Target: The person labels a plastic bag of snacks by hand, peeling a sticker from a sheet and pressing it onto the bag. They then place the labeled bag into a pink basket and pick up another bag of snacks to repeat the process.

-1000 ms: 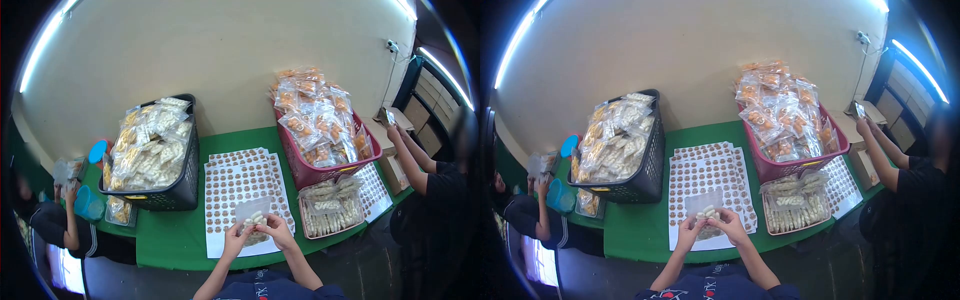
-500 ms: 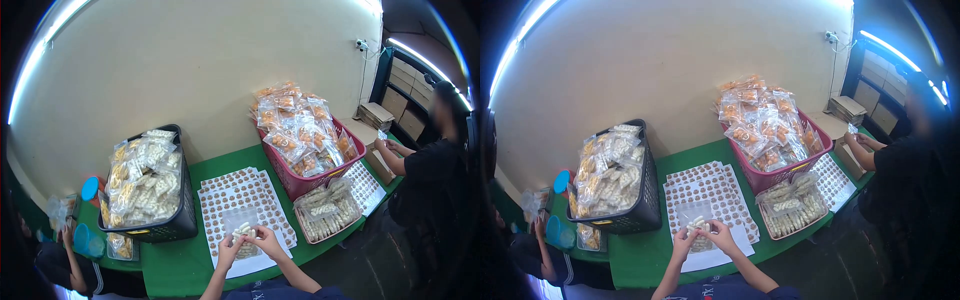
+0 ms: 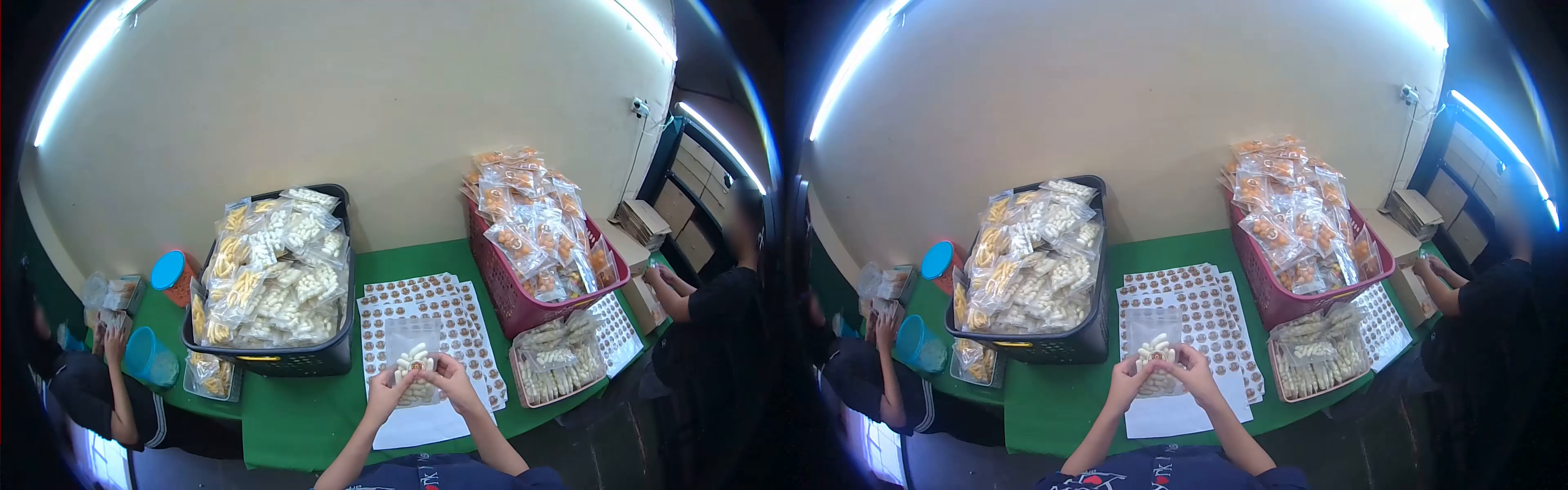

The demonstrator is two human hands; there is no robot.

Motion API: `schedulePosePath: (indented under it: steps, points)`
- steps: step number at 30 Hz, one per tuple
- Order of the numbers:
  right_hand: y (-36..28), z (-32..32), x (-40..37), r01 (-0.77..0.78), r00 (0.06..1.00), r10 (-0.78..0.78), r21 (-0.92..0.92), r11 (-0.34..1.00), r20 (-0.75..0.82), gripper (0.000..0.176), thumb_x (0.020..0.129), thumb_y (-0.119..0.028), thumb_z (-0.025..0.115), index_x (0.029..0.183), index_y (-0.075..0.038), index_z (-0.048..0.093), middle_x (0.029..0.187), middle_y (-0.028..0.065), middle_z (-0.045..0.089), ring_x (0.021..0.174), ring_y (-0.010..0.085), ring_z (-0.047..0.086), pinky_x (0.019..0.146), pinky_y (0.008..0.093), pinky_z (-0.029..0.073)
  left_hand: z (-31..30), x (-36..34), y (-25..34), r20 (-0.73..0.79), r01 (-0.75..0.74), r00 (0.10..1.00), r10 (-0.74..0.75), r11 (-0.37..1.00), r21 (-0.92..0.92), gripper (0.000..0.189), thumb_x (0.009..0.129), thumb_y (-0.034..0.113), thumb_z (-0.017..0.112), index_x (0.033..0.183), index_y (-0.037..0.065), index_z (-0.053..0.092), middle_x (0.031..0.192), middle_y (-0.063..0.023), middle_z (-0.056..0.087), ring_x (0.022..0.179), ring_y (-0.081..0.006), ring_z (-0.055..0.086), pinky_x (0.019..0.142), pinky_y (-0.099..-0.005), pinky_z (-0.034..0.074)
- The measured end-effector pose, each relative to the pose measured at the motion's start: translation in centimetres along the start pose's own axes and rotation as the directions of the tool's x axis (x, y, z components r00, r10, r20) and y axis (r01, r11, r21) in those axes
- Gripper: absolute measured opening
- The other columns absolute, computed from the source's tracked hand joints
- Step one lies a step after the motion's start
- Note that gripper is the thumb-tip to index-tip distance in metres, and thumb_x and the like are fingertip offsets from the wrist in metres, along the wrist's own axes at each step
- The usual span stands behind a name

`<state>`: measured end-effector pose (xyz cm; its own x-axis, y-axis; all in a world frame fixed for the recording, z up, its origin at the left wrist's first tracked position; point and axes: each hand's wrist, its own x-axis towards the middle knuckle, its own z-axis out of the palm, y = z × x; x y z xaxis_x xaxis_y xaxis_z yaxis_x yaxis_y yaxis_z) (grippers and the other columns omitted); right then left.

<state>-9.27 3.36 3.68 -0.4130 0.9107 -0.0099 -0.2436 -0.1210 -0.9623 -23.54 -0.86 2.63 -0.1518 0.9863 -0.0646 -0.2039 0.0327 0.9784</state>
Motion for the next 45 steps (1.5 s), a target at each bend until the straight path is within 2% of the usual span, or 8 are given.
schedulePosePath:
  steps: [14, 18, 21, 24, 33, 39, 42, 45]
  points:
    - [1.9, 1.3, 1.4, -0.057, 0.989, 0.053, 0.025, 0.998, 0.135, 0.031, 0.078, -0.007, 0.062, 0.107, 0.000, 0.052, 0.094, 0.0028, 0.058, 0.085, 0.0094, 0.054, 0.075, 0.0228, 0.044, -5.2, 0.4, -2.4, 0.066, 0.115, 0.991, -0.119, 0.991, 0.067, 0.040, 0.078, 0.022, 0.065, 0.107, -0.004, 0.054, 0.088, -0.0052, 0.061, 0.077, -0.0074, 0.056, 0.065, -0.0213, 0.046]
    - [1.3, 2.4, 0.7, -0.103, 0.995, 0.103, 0.055, 0.993, 0.015, 0.028, 0.078, -0.010, 0.062, 0.103, -0.001, 0.054, 0.089, 0.0023, 0.059, 0.081, 0.0072, 0.054, 0.069, 0.0199, 0.043, -4.6, 0.3, -1.1, 0.088, 0.049, 0.995, -0.037, 0.989, -0.139, 0.046, 0.077, 0.024, 0.066, 0.112, -0.001, 0.050, 0.095, -0.0059, 0.059, 0.085, -0.0088, 0.053, 0.074, -0.0222, 0.043]
    - [3.2, 2.8, 0.9, 0.040, 0.997, -0.047, -0.123, 0.992, -0.058, 0.022, 0.080, -0.013, 0.061, 0.097, -0.001, 0.055, 0.083, 0.0016, 0.059, 0.075, 0.0063, 0.054, 0.066, 0.0189, 0.042, -4.3, -0.1, -0.4, 0.055, 0.007, 0.998, -0.021, 0.973, 0.231, 0.041, 0.076, 0.024, 0.067, 0.107, 0.001, 0.053, 0.089, -0.0025, 0.059, 0.078, -0.0069, 0.051, 0.069, -0.0205, 0.041]
    - [5.6, 3.6, 0.5, 0.102, 0.938, -0.180, -0.261, 0.960, -0.296, 0.018, 0.081, -0.017, 0.060, 0.090, -0.002, 0.055, 0.075, 0.0003, 0.057, 0.067, 0.0048, 0.051, 0.061, 0.0184, 0.040, -3.3, -0.7, -0.2, 0.067, -0.087, 0.995, 0.077, 0.982, 0.167, 0.032, 0.076, 0.019, 0.067, 0.098, -0.001, 0.055, 0.078, 0.0026, 0.055, 0.063, -0.0015, 0.044, 0.051, -0.0181, 0.035]
    - [6.4, 5.4, -1.0, 0.091, 0.917, -0.168, -0.220, 0.971, -0.363, 0.018, 0.084, -0.019, 0.057, 0.078, -0.002, 0.055, 0.069, -0.0020, 0.053, 0.061, 0.0021, 0.042, 0.053, 0.0180, 0.034, -5.9, -0.9, -3.0, 0.207, 0.034, 0.977, -0.051, 0.996, 0.086, 0.027, 0.078, 0.016, 0.064, 0.097, -0.001, 0.055, 0.082, 0.0002, 0.058, 0.065, -0.0017, 0.049, 0.054, -0.0176, 0.039]
    - [6.7, 6.4, -1.9, 0.119, 0.904, -0.216, -0.267, 0.956, -0.369, 0.017, 0.082, -0.016, 0.060, 0.076, -0.002, 0.054, 0.068, -0.0025, 0.053, 0.059, 0.0013, 0.042, 0.050, 0.0171, 0.033, -5.2, -1.3, -3.9, 0.007, 0.009, 1.000, -0.010, 0.998, 0.063, 0.024, 0.080, 0.017, 0.062, 0.092, -0.003, 0.057, 0.080, -0.0023, 0.060, 0.067, -0.0041, 0.053, 0.057, -0.0194, 0.043]
    - [6.2, 6.9, -2.6, 0.090, 0.913, -0.176, -0.238, 0.967, -0.369, 0.017, 0.081, -0.016, 0.061, 0.074, -0.002, 0.054, 0.066, -0.0030, 0.052, 0.058, 0.0009, 0.042, 0.050, 0.0167, 0.033, -5.4, -2.5, -2.8, -0.030, -0.090, 0.994, 0.109, 0.921, 0.378, 0.023, 0.081, 0.017, 0.061, 0.089, -0.004, 0.058, 0.077, -0.0035, 0.061, 0.067, -0.0042, 0.052, 0.057, -0.0201, 0.044]
    - [7.1, 7.0, -3.3, 0.054, 0.922, -0.147, -0.258, 0.965, -0.357, 0.016, 0.081, -0.016, 0.062, 0.077, -0.002, 0.055, 0.066, -0.0030, 0.052, 0.057, 0.0008, 0.042, 0.050, 0.0168, 0.033, -5.3, -3.2, -3.5, -0.108, -0.200, 0.968, 0.227, 0.956, 0.216, 0.028, 0.079, 0.025, 0.063, 0.076, -0.002, 0.058, 0.059, -0.0045, 0.057, 0.053, -0.0039, 0.048, 0.046, -0.0227, 0.039]
